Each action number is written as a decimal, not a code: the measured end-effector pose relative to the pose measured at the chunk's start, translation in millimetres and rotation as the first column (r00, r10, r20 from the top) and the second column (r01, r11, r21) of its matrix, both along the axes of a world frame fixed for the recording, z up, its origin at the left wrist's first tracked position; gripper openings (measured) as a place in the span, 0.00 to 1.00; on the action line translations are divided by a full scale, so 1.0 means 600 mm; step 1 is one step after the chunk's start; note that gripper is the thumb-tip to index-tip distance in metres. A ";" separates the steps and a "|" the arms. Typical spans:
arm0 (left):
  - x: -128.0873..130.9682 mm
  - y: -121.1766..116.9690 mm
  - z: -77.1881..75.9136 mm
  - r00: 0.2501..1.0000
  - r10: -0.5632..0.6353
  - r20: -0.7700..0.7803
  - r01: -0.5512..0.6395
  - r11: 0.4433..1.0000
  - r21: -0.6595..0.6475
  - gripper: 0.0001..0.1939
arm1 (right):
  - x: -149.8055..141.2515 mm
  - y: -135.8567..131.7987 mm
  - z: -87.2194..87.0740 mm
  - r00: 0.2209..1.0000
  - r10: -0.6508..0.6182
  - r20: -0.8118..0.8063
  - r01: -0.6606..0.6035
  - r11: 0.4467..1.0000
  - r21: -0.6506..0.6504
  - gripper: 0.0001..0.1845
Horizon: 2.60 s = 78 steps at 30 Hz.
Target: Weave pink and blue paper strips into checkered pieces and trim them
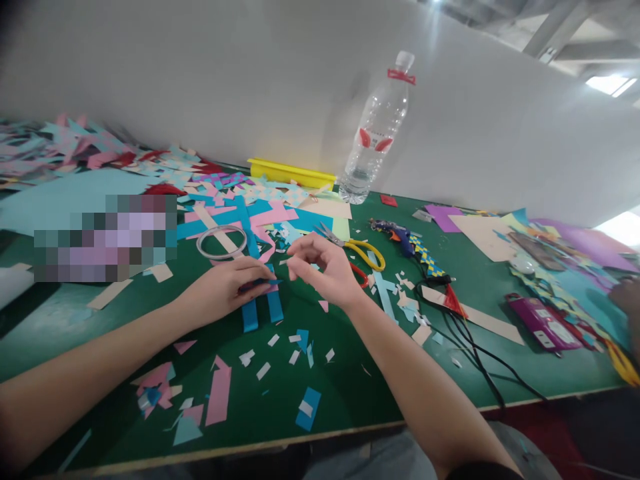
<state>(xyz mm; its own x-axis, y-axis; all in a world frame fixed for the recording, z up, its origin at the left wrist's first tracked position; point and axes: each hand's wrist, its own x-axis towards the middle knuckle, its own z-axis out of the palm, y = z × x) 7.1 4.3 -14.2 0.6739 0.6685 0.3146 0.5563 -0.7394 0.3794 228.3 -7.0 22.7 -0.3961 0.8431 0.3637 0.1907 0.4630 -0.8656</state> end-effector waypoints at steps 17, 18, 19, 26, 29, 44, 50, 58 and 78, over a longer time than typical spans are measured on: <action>0.000 0.006 -0.002 0.995 0.086 0.043 -0.083 0.995 -0.064 0.08 | -0.011 0.011 -0.053 0.742 -0.167 0.649 -0.335 0.746 0.576 0.14; 0.000 0.007 -0.003 0.995 0.088 0.039 -0.085 0.995 -0.060 0.08 | -0.012 0.010 -0.054 0.728 -0.179 0.662 -0.348 0.735 0.582 0.14; 0.000 0.007 -0.003 0.996 0.086 0.037 -0.084 0.995 -0.056 0.08 | -0.014 0.009 -0.054 0.712 -0.189 0.676 -0.360 0.727 0.584 0.15; -0.002 0.006 -0.004 0.997 0.069 0.043 -0.066 0.995 -0.077 0.08 | -0.018 0.010 -0.056 0.672 -0.225 0.705 -0.387 0.705 0.594 0.17; -0.001 0.005 -0.003 0.997 0.070 0.042 -0.067 0.995 -0.077 0.08 | -0.020 0.010 -0.056 0.663 -0.235 0.711 -0.393 0.700 0.597 0.17; -0.002 0.008 -0.006 0.997 0.060 0.045 -0.056 0.995 -0.083 0.08 | -0.029 0.004 -0.033 0.534 -0.147 0.832 -0.398 0.825 0.402 0.16; -0.002 0.007 -0.005 0.997 0.064 0.045 -0.061 0.996 -0.061 0.08 | -0.024 -0.006 -0.012 0.491 -0.046 0.870 -0.416 0.865 0.280 0.17; -0.002 0.008 -0.010 0.996 0.078 0.042 -0.075 0.995 -0.061 0.08 | -0.029 -0.013 -0.011 0.474 -0.095 0.875 -0.419 0.850 0.319 0.14; -0.005 0.005 -0.010 0.996 0.090 -0.002 -0.089 0.993 -0.077 0.08 | -0.036 0.001 -0.043 0.695 -0.084 0.714 -0.145 0.956 0.254 0.08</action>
<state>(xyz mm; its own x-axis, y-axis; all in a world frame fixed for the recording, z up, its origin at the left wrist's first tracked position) 4.1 7.2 -19.9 0.6099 0.7484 0.2605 0.6184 -0.6551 0.4342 206.7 -6.5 -3.2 -0.6538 0.7375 0.1692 0.6746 0.6694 -0.3110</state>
